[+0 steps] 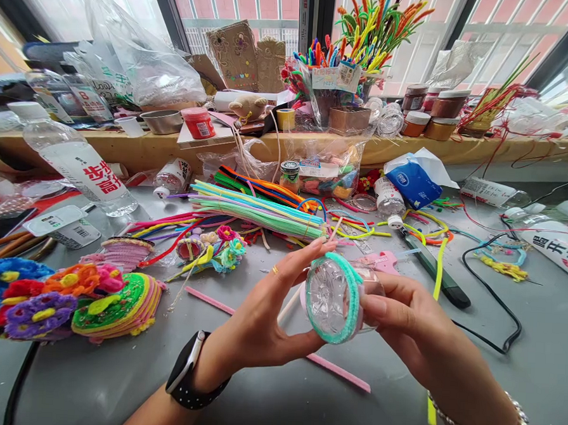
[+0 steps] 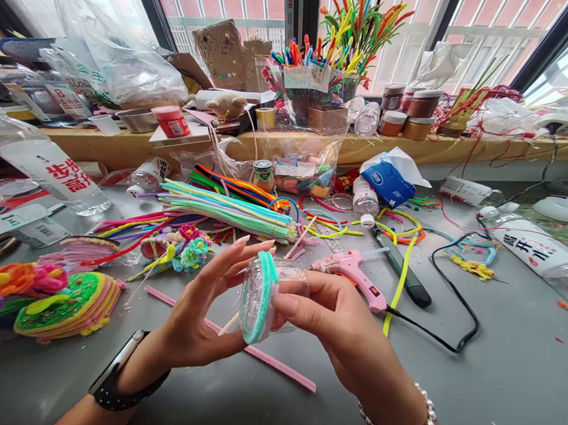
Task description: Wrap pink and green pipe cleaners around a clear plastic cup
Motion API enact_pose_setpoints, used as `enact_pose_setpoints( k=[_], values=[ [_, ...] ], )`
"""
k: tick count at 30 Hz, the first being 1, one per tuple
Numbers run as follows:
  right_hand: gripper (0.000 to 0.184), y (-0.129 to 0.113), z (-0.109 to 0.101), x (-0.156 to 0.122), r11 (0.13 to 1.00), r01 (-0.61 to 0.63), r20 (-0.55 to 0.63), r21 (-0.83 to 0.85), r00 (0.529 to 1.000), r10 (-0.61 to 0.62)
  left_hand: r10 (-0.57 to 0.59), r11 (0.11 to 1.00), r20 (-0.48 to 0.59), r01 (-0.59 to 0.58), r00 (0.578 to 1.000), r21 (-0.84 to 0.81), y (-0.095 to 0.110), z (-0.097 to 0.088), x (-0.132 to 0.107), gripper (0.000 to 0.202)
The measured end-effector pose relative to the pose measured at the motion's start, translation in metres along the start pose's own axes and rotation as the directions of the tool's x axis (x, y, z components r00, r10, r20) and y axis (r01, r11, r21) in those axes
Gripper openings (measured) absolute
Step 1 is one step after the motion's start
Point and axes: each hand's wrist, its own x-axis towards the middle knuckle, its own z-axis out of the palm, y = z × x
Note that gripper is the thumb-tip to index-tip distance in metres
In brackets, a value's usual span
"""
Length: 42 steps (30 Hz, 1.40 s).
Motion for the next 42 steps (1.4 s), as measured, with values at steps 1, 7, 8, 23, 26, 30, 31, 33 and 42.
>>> enact_pose_setpoints(
  k=[1,7,8,23,26,30,31,33,42],
  values=[
    [0.016,0.0001,-0.0001,0.0,1.0,-0.001,-0.003,-0.003,1.0,0.001,0.007,1.0,-0.003,-0.007,1.0,0.008,0.0001,0.0002,0.0003,0.093],
    [0.013,-0.0012,-0.0003,-0.0015,1.0,-0.01,-0.004,-0.02,1.0,0.01,0.038,0.995,-0.028,-0.035,0.999,0.098,0.0017,0.0007,0.001,0.091],
    [0.013,-0.0015,-0.0004,-0.0015,1.0,-0.01,-0.004,-0.022,1.0,0.01,0.041,0.993,-0.03,-0.037,0.999,0.108,0.0019,0.0009,0.0009,0.09],
    [0.01,-0.0016,-0.0003,-0.002,1.0,-0.013,-0.01,-0.004,1.0,0.013,0.116,0.982,-0.028,-0.111,0.993,0.155,-0.0004,0.0001,0.0006,0.091],
    [0.01,-0.0009,-0.0007,-0.0022,1.0,-0.021,-0.013,-0.004,1.0,0.021,0.129,0.98,-0.032,-0.122,0.991,0.156,-0.0015,0.0004,0.0002,0.092],
    [0.011,-0.0001,-0.0013,-0.0019,1.0,-0.025,-0.015,0.003,1.0,0.025,0.146,0.978,-0.03,-0.14,0.989,0.156,-0.0035,0.0014,-0.0007,0.092],
    [0.011,0.0,-0.0014,-0.0017,1.0,-0.022,-0.013,0.004,1.0,0.022,0.151,0.977,-0.027,-0.145,0.988,0.155,-0.0038,0.0016,-0.0007,0.092],
    [0.01,0.0,-0.0015,-0.0016,1.0,-0.02,-0.014,0.004,1.0,0.02,0.15,0.978,-0.03,-0.144,0.988,0.153,-0.0036,0.0018,-0.0005,0.093],
    [0.014,-0.0023,0.0003,-0.0026,0.999,-0.027,-0.034,-0.045,0.999,0.025,0.104,0.985,-0.029,-0.099,0.994,0.14,-0.0003,0.0016,-0.001,0.091]
  ],
)
